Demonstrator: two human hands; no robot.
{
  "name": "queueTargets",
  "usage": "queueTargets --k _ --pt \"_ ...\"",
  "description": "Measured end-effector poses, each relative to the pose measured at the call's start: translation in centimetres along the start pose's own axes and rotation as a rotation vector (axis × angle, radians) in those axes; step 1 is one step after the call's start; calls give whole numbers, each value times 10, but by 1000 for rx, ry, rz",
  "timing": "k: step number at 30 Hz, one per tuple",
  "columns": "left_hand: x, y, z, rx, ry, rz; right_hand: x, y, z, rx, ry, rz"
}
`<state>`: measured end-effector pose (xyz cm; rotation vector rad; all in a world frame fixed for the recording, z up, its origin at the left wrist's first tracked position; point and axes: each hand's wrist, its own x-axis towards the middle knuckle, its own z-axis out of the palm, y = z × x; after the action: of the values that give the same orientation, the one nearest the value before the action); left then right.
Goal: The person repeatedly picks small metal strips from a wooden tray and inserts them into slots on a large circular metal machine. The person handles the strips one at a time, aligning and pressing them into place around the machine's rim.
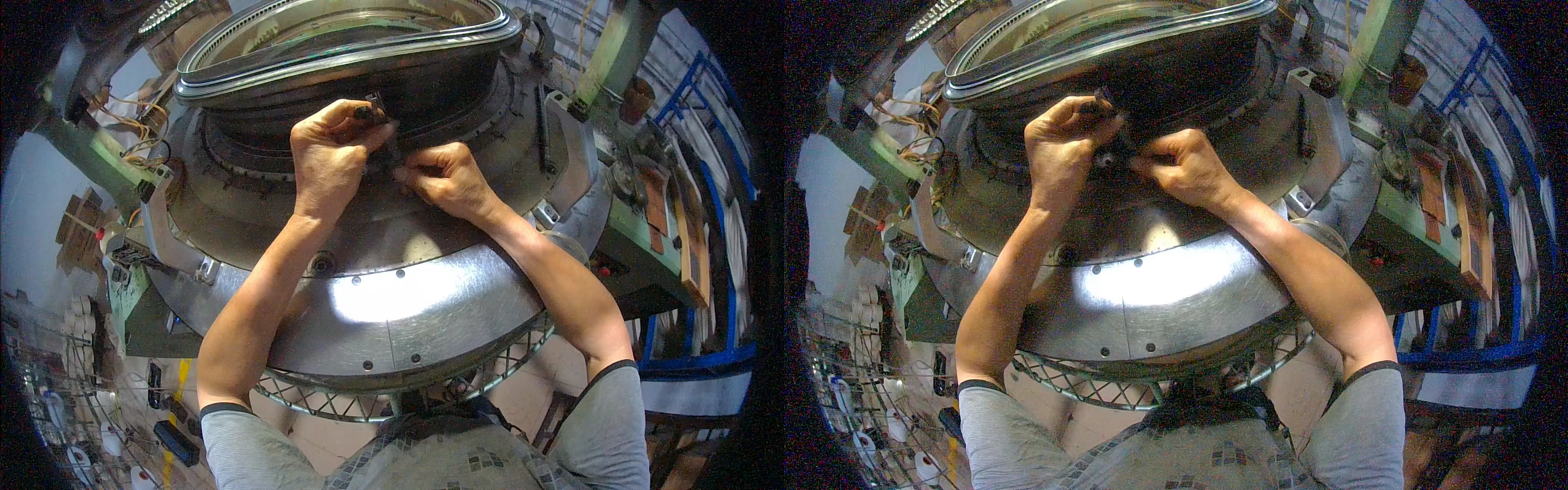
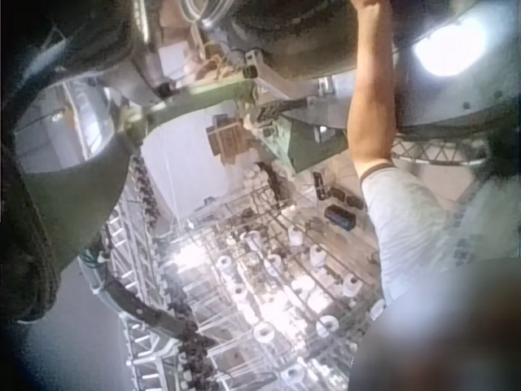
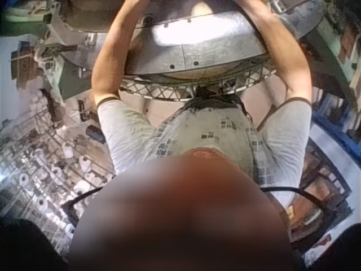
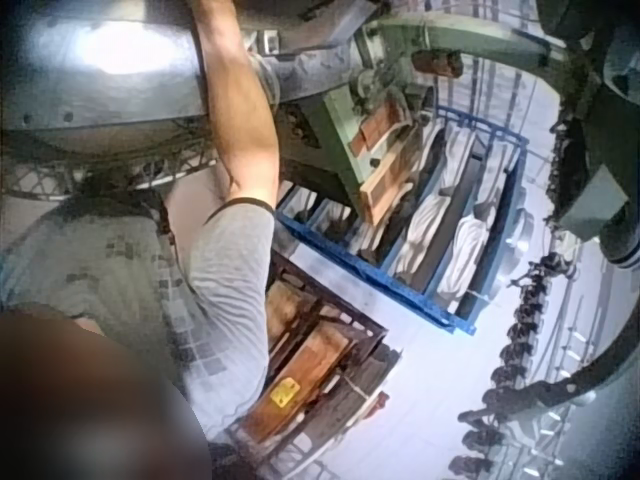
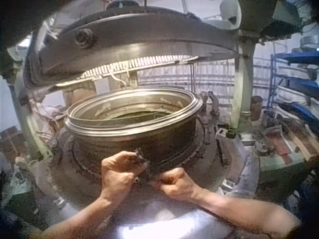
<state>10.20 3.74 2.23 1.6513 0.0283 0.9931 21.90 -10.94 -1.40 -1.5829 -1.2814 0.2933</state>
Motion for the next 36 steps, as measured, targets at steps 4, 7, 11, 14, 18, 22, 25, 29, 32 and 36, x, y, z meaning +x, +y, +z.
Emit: queueTargets --k 4,7,11,14,18,22,25,29,32,36 --pt "0 3 -1 -7 -24 -13 1 -8 -1 99 11 82" --pt "-1 6 2 11 -24 -8 4 -14 1 153 95 62" --pt "-1 9 5 0 -66 -32 7 -20 2 245 118 0" --pt "1 11 4 -97 -81 -74 10 -22 -5 356 39 90" --pt "5 10 -3 -163 -78 -103 25 -25 -14 417 -134 180" --pt "6 6 -11 -193 -47 -116 35 -23 -8 314 -94 136" --pt "5 2 -15 -148 -43 -32 32 -19 1 401 -61 205" --pt "3 -1 -16 -116 -88 -65 33 -14 3 104 -2 -84" --pt "1 1 -14 -102 -108 -50 32 -14 4 63 64 -159" --pt "3 5 -16 -63 -131 -70 26 -18 0 307 9 108"
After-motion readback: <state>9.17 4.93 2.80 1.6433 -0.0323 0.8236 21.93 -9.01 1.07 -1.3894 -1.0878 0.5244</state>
